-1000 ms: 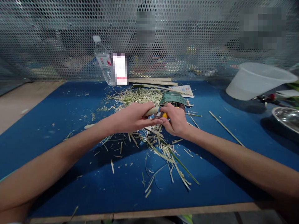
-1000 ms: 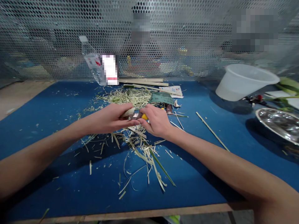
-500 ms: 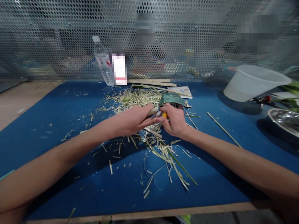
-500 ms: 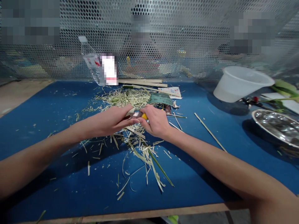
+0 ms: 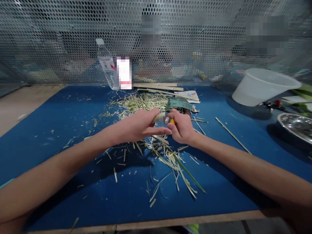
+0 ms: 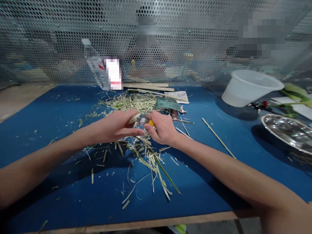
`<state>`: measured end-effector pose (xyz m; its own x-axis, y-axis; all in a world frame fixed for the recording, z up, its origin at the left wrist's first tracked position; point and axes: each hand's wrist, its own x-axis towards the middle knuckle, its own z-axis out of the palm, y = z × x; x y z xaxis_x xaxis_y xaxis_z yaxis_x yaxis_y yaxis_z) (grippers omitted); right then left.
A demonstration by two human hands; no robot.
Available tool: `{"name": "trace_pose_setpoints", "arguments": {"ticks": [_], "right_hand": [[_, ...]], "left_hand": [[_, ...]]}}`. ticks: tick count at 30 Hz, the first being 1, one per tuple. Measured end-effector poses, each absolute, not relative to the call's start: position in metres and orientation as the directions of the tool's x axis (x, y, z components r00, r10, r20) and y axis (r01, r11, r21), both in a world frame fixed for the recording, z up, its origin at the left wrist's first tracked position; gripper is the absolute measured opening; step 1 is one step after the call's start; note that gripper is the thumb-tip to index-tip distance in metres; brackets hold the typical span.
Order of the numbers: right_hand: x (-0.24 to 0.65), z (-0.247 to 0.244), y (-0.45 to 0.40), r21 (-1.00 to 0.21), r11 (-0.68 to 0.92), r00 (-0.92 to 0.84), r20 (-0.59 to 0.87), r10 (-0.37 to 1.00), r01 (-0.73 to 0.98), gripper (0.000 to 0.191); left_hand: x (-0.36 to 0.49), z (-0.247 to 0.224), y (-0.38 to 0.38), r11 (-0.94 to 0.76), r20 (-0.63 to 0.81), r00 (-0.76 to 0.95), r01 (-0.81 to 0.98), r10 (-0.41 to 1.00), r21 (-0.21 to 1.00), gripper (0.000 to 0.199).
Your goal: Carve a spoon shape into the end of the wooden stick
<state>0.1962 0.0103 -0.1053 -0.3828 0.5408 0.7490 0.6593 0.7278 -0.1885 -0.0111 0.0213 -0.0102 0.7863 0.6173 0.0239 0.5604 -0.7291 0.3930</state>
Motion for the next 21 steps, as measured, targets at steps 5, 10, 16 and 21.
{"name": "trace_pose_setpoints", "arguments": {"ticks": [5,10,16,21], "right_hand": [[0.1949,-0.1050,0.0092,-0.163,0.738,-0.407,0.747,0.526,0.655,0.041],[0.1945,-0.1042,0.0096,-0.165,0.758,-0.407,0.761,0.505,0.631,0.041],[0.1948,-0.1027,0.0091,-0.160,0.773,-0.410,0.772,0.486,0.614,0.037],[0.1936,-0.1021,0.0073,-0.213,0.753,-0.352,0.783,0.512,0.623,0.031]], "left_hand": [[-0.0098,-0.0084,0.0199,-0.733,0.026,0.797,0.541,0.603,0.411,0.039],[-0.0098,-0.0084,0.0192,-0.737,0.029,0.804,0.530,0.594,0.419,0.037],[-0.0100,-0.0123,0.0185,-0.752,0.033,0.802,0.543,0.596,0.375,0.036],[-0.0068,-0.0141,0.0134,-0.744,0.090,0.776,0.556,0.624,0.370,0.039]]}}
